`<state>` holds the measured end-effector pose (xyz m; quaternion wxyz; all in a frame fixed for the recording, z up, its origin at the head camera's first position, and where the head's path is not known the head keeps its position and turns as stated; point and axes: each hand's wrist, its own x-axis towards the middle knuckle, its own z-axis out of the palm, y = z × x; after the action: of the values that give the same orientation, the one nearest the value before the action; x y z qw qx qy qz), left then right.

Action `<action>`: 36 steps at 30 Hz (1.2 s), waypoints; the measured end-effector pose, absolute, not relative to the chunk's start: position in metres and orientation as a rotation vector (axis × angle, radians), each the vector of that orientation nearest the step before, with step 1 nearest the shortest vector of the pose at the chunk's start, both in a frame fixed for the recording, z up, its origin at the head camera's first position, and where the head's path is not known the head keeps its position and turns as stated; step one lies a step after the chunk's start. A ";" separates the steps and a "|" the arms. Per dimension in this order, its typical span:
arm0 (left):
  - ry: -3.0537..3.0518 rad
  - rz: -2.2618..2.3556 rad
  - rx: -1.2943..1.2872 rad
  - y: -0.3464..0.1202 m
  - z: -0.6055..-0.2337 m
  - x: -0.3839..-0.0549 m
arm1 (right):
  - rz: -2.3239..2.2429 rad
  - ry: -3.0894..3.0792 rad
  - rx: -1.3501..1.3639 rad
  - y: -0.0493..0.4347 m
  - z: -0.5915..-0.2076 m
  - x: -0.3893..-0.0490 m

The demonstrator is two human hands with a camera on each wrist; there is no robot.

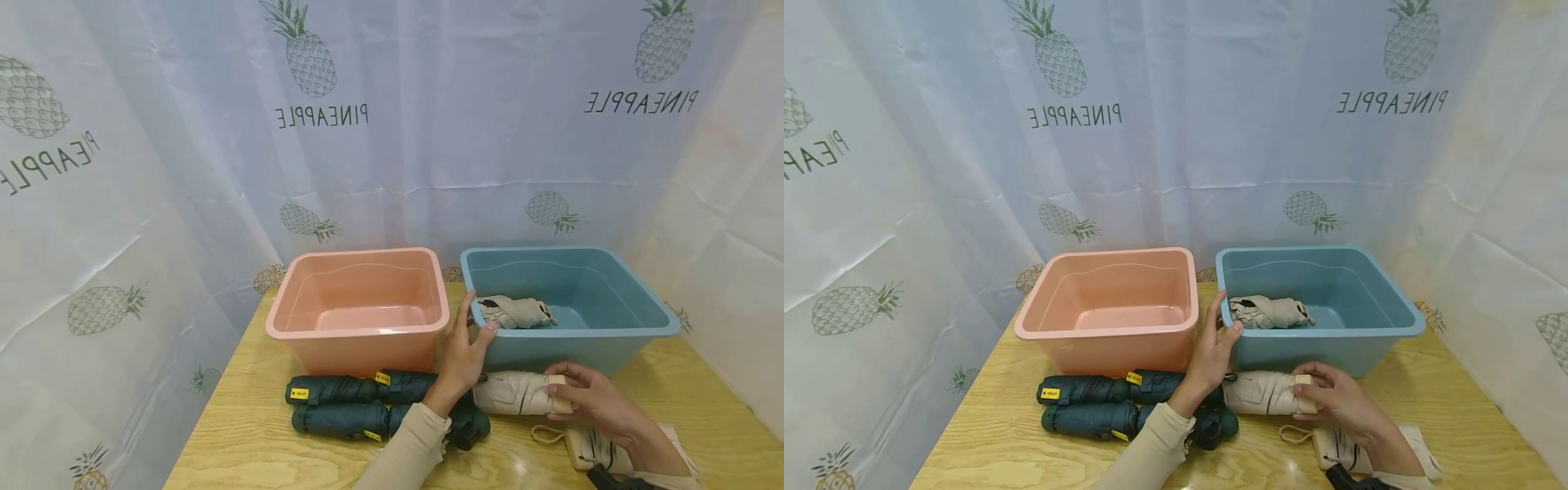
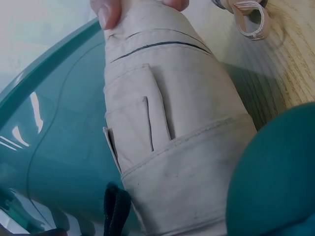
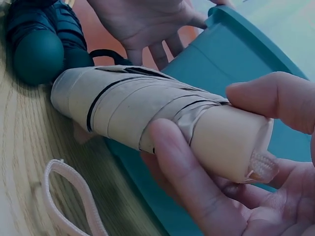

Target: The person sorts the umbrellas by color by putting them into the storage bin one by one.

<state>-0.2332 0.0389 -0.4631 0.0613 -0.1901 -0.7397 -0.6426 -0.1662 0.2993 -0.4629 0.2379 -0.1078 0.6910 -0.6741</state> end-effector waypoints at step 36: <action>-2.236 -1.935 -0.582 0.037 -0.462 -0.231 | -1.886 2.104 -0.327 0.332 -0.432 -0.148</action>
<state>-0.2313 0.0369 -0.4621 0.0641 -0.1926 -0.7404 -0.6408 -0.1482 0.3317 -0.4319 0.1480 -0.1136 0.7315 -0.6558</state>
